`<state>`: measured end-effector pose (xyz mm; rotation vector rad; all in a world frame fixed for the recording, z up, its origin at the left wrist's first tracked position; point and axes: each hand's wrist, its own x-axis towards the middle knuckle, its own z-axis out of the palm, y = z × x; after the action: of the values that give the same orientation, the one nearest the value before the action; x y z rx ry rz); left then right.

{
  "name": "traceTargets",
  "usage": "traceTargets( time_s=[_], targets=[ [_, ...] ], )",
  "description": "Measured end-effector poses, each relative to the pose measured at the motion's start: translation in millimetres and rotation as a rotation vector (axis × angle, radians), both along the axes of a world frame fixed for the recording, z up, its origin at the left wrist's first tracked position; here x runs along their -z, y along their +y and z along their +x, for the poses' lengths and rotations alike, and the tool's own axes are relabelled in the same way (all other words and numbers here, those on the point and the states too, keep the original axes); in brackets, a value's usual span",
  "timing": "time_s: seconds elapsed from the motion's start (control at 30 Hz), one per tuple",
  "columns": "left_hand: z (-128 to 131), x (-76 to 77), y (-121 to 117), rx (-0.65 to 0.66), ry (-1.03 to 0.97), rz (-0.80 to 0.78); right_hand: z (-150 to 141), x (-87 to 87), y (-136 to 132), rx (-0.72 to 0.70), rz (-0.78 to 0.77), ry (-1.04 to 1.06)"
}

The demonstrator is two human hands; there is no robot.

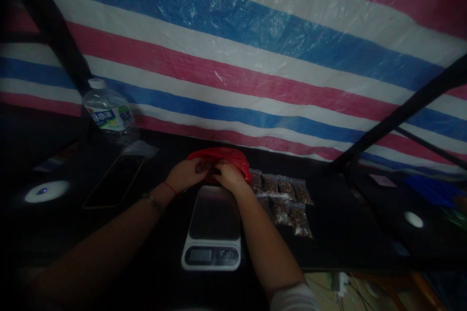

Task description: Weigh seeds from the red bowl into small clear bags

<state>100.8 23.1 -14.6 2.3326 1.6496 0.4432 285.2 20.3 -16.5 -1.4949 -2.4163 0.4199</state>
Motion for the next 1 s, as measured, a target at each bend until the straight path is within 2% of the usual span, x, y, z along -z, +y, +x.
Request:
traceTargets(
  time_s=[0.23, 0.47, 0.7, 0.83, 1.0],
  targets=[
    [0, -2.1, 0, 0.013, -0.005, -0.027, -3, 5.6, 6, -0.080, 0.008, 0.081],
    [-2, 1.3, 2, -0.025, -0.013, -0.036, -17, -4.5, 8, -0.145, -0.008, -0.034],
    [-2, -1.4, 1, -0.029, -0.023, -0.048, -1, -11.0, 5, -0.049, -0.112, -0.051],
    [-1, -2.5, 0, -0.049, -0.008, -0.055, 8, -10.2, 5, 0.008, -0.128, 0.012],
    [-2, 0.3, 1, -0.021, -0.031, -0.024, 4, -5.3, 6, -0.056, -0.106, 0.010]
  ],
)
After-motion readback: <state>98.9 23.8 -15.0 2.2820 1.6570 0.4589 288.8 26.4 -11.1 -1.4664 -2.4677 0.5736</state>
